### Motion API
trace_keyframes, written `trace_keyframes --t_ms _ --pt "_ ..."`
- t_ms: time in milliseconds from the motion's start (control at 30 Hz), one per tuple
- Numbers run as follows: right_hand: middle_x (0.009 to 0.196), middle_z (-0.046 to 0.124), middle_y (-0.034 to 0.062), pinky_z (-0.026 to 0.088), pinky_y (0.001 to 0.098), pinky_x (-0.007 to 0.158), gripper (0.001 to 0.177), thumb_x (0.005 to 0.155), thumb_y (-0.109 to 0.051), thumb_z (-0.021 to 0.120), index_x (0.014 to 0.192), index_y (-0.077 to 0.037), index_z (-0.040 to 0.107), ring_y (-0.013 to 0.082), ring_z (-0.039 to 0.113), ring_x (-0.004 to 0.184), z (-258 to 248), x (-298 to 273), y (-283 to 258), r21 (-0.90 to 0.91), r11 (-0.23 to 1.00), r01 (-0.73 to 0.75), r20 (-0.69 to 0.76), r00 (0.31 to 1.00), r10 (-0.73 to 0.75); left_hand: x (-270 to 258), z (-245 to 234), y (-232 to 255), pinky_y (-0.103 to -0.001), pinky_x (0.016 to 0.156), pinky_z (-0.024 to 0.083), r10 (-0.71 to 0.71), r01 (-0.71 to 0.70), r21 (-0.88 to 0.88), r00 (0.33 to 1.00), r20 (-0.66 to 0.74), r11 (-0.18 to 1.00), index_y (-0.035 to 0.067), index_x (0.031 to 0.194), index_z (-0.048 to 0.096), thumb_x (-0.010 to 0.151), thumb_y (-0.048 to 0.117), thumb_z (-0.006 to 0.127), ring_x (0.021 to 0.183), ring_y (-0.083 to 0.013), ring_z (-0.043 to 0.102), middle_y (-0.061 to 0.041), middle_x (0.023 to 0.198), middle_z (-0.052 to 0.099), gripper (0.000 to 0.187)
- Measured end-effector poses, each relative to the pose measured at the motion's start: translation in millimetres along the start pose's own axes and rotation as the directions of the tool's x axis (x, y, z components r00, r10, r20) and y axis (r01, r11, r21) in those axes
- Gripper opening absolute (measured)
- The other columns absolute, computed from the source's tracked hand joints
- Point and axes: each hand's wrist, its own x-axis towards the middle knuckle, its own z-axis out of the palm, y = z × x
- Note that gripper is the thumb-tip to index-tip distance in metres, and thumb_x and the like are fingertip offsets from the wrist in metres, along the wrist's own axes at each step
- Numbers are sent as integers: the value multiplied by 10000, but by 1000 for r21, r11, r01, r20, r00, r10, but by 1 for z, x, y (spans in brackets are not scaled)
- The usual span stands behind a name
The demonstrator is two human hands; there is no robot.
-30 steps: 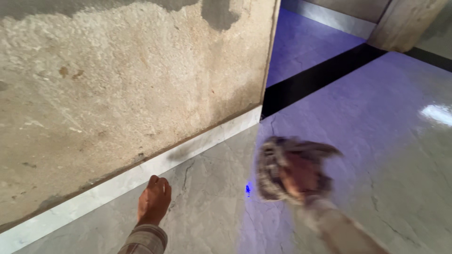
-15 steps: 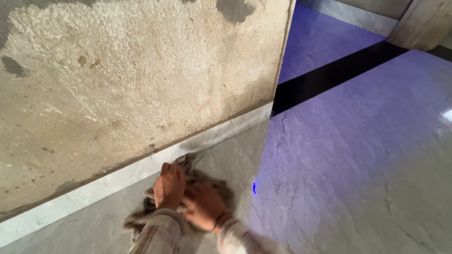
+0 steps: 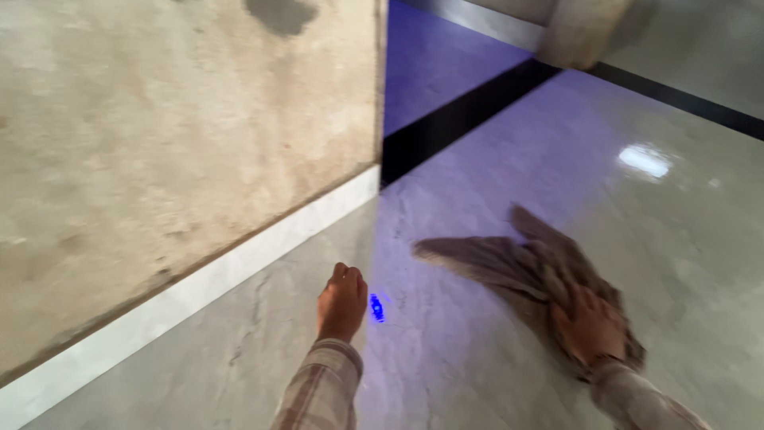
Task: The person mops a tiled floor by hand using a cloth and a bucket of water. They rinse the cloth in the bucket, move a green mat, and wipe several sections of the marble-patterned floor near a staircase.
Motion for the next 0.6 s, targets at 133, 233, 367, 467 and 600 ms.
trace_keyframes --t_ms 133,233,367,467,600 --pt "1643 308 50 251 495 1205 757 960 -608 469 1593 -235 286 326 288 1497 0 -58 55 -43 982 -182 121 975 186 -14 62 36 -497 767 567 54 -55 -23 998 -44 998 115 951 625 933 159 611 976 -332 643 -101 1041 579 50" --pt "1624 368 76 283 517 1179 729 956 -565 506 1554 -172 363 346 335 1475 -14 -76 19 -55 991 -122 55 991 125 -10 81 69 -498 783 565 114 -115 -71 993 -17 991 101 1039 617 912 140 624 1009 -353 627 -129 1084 551 132" --pt "1476 519 97 362 489 1162 656 918 -465 573 1482 -145 471 342 460 1385 -32 -100 -73 131 989 73 49 996 -80 -8 92 75 -513 812 565 180 -175 -65 980 86 982 107 1187 588 922 198 625 1066 -385 627 -172 1153 542 282" --pt "1490 495 122 310 524 1164 650 914 -423 592 1467 -99 483 352 425 1387 -35 -113 -134 185 892 412 -38 910 -412 -3 107 84 -537 880 538 -59 35 71 928 367 997 158 1365 502 995 346 565 1096 -419 620 -202 1231 520 420" --pt "1518 446 155 257 579 1122 646 976 -459 551 1485 -76 442 423 351 1397 -22 -124 -149 154 812 563 -76 826 -558 -6 114 102 -571 901 537 -271 217 188 900 342 958 165 1431 484 995 412 541 1109 -445 620 -218 1283 520 504"
